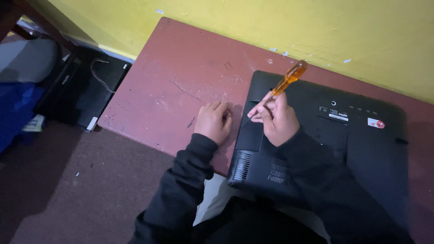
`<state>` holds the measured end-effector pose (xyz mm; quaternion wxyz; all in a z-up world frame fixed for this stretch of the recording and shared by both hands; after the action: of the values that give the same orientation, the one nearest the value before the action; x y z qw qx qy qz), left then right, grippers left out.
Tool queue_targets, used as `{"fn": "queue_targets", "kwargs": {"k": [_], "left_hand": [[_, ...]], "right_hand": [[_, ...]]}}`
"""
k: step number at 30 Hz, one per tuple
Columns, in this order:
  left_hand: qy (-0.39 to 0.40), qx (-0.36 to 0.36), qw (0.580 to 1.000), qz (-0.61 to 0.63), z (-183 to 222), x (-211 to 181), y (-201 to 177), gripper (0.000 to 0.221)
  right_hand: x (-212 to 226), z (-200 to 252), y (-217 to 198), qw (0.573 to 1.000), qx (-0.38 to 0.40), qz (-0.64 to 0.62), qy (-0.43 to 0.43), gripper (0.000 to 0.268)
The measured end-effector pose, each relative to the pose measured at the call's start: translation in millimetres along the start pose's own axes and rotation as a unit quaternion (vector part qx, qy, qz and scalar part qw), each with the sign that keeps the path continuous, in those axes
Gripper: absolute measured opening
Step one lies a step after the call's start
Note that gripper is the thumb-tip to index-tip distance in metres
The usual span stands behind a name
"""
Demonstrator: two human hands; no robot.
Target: A person uses a screwdriver to remove or secure screws on the back panel of a computer monitor.
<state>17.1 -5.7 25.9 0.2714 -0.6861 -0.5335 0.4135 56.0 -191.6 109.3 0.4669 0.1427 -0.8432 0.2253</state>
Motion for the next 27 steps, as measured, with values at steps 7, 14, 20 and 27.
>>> {"fn": "queue_targets", "kwargs": {"k": [7, 14, 20, 27], "left_hand": [[-0.002, 0.016, 1.000, 0.013, -1, 3, 2, 0.010], [-0.006, 0.021, 1.000, 0.014, -1, -1, -1, 0.014], [0.084, 0.012, 0.982, 0.170, -3, -26, -25, 0.018], [0.096, -0.045, 0.970, 0.220, 3, -21, 5, 0.013]], "right_hand": [[-7, 2, -2, 0.999, -0.024, -0.039, 0.010, 0.018], [5, -3, -1, 0.999, 0.011, 0.031, 0.022, 0.017], [8, -6, 8, 0.984, 0.007, 0.173, -0.036, 0.009], [0, -6, -1, 0.989, 0.004, 0.146, -0.031, 0.006]]}}
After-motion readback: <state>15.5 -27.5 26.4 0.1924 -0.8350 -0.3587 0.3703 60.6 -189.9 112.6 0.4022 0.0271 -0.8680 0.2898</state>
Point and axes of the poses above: each hand's wrist, its own z-axis away from the middle knuckle, its own y-axis out of the palm, x = y × z, the point moved 3 cm from there along -z, towards the middle knuckle, and after that the axes turned 11 degrees about -z, right-handed, at the moved point
